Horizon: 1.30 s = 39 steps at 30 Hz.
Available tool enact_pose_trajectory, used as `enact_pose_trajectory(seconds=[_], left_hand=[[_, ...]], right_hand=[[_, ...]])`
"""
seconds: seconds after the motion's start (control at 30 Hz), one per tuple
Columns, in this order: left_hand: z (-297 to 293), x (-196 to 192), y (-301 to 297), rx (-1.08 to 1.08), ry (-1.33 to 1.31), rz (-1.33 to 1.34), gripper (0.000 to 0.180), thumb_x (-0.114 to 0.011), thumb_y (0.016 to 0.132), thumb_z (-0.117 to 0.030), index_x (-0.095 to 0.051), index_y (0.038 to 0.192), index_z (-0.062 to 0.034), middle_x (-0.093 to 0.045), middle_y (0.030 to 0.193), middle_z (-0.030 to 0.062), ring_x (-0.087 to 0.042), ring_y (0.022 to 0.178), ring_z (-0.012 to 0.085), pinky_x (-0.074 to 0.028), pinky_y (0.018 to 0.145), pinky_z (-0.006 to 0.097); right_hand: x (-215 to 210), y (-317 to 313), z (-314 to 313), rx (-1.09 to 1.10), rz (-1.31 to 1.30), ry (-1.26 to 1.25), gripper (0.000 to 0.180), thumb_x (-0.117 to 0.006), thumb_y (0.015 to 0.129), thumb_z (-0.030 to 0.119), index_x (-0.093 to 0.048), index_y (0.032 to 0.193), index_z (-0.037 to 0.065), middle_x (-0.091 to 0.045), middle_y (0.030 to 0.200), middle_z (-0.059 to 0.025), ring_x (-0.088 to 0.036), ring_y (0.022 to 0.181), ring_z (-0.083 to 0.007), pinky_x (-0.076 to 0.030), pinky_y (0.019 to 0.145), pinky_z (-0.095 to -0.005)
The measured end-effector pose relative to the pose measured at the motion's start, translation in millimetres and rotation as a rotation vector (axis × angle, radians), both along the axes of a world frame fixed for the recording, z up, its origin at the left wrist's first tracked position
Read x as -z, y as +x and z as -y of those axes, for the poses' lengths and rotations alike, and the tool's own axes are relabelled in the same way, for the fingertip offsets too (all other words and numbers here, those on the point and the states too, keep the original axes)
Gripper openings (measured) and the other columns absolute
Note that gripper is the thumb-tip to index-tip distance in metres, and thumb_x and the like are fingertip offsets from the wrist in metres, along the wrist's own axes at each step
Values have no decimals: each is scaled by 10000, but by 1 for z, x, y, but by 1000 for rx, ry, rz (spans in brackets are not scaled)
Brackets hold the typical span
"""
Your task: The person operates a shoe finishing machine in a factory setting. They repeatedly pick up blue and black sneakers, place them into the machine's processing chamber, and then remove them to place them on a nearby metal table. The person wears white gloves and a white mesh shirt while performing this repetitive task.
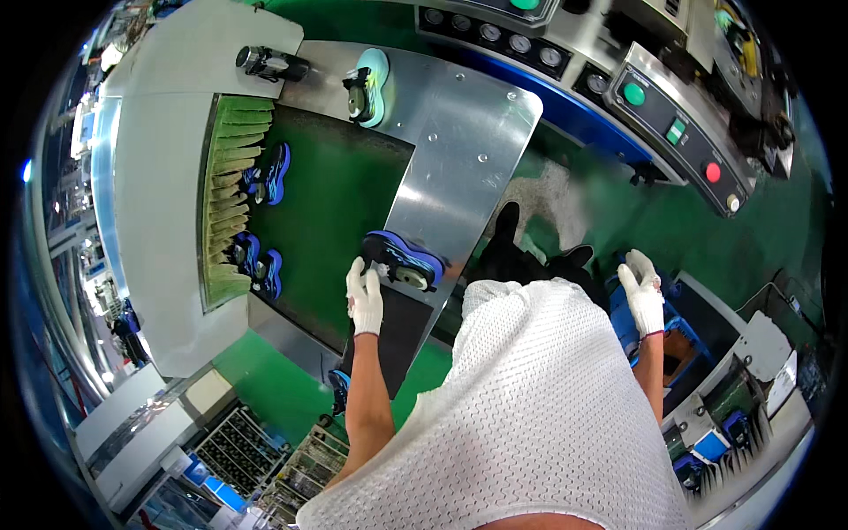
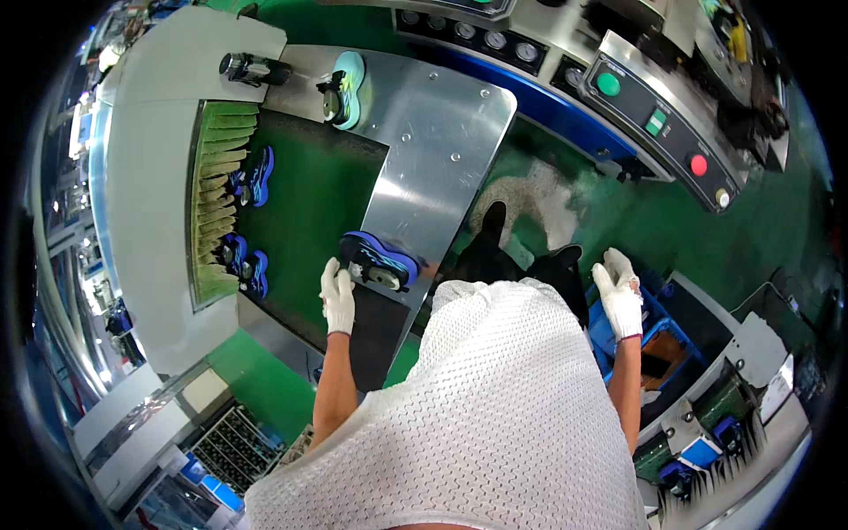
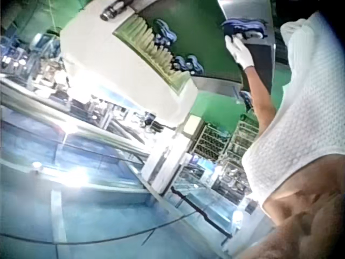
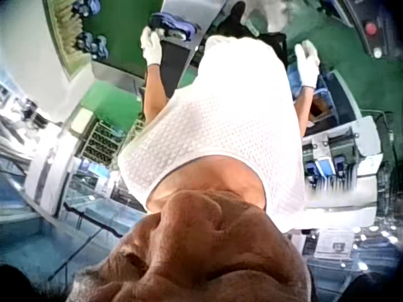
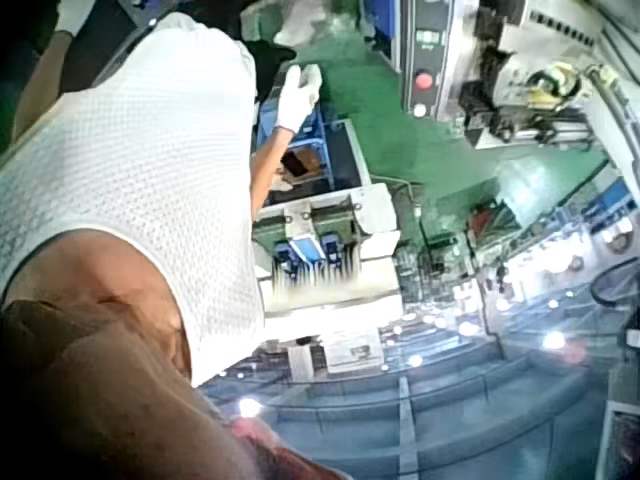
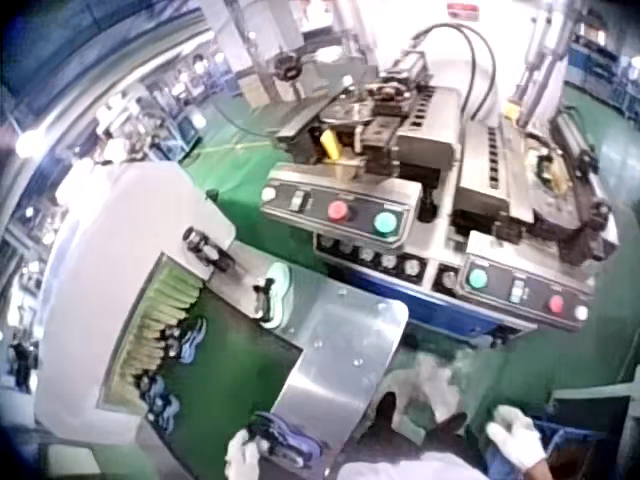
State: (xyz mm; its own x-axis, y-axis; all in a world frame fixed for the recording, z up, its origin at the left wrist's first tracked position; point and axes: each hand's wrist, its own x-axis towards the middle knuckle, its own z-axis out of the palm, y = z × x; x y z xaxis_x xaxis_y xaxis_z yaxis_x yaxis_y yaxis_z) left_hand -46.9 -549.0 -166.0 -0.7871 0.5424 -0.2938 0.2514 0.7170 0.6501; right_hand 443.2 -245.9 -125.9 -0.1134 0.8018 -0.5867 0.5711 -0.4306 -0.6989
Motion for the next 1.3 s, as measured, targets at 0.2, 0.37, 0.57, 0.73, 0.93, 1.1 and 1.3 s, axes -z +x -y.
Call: enact_pose_trajectory(seconds=[0.2, 0.37, 0.57, 0.73, 0.93, 1.1, 1.3], left_hand=[[-24, 15, 20, 369, 28, -229, 485, -764, 886, -67, -611, 1346, -53, -599, 1319, 160, -647, 1154, 320, -550, 932, 390], [-48, 1, -5, 84, 116, 174, 279, -619, 1024, -129, -653, 1283, -30, -551, 1318, 141, -656, 1049, 262, -616, 780, 343], [-121, -51, -22, 257, 185, 306, 283, -582, 1037, -137, -648, 1286, -18, -526, 1344, 138, -638, 1083, 216, -630, 699, 276], [-221, -85, 50, 883, 393, 28, 276, -640, 941, -3, -659, 1212, 41, -606, 1274, 216, -608, 1173, 361, -501, 1015, 430], [-310, -118, 173, 1503, 446, 15, 353, -661, 871, 43, -636, 1224, 42, -585, 1290, 242, -586, 1192, 406, -474, 1033, 475], [-349, -166, 335, 1920, 643, 85, 390, -662, 754, 86, -679, 1130, -18, -635, 1207, 214, -622, 1123, 411, -500, 991, 477], [-361, -209, 505, 2058, 888, 433, 385, -544, 716, 113, -673, 1048, -31, -657, 1138, 180, -637, 1063, 347, -495, 986, 440]], right_hand=[[-19, -74, -41, -381, 246, 131, 602, -710, 953, 301, -543, 1442, -7, -657, 1364, -219, -640, 1269, -323, -505, 1048, -409], [-20, -123, -44, -452, 175, 191, 588, -693, 932, 382, -596, 1401, 42, -691, 1313, -197, -659, 1234, -343, -505, 1029, -409], [-46, -142, -30, -435, 138, 108, 621, -686, 936, 414, -588, 1406, 21, -625, 1396, -223, -603, 1301, -356, -474, 1082, -403], [-72, -114, -14, -288, -7, 208, 650, -621, 920, 467, -596, 1398, 27, -576, 1445, -232, -549, 1342, -383, -425, 1131, -424], [-98, -28, 11, 221, -223, 327, 646, -652, 981, 353, -476, 1492, -2, -542, 1494, -235, -533, 1388, -345, -416, 1165, -413], [-143, 103, 63, 810, -201, 684, 627, -681, 958, 206, -462, 1499, -22, -529, 1514, -217, -539, 1390, -306, -429, 1171, -410], [-165, 335, 107, 1262, 704, 987, 635, -671, 934, 330, -507, 1445, -9, -534, 1477, -234, -497, 1396, -364, -382, 1170, -441]])
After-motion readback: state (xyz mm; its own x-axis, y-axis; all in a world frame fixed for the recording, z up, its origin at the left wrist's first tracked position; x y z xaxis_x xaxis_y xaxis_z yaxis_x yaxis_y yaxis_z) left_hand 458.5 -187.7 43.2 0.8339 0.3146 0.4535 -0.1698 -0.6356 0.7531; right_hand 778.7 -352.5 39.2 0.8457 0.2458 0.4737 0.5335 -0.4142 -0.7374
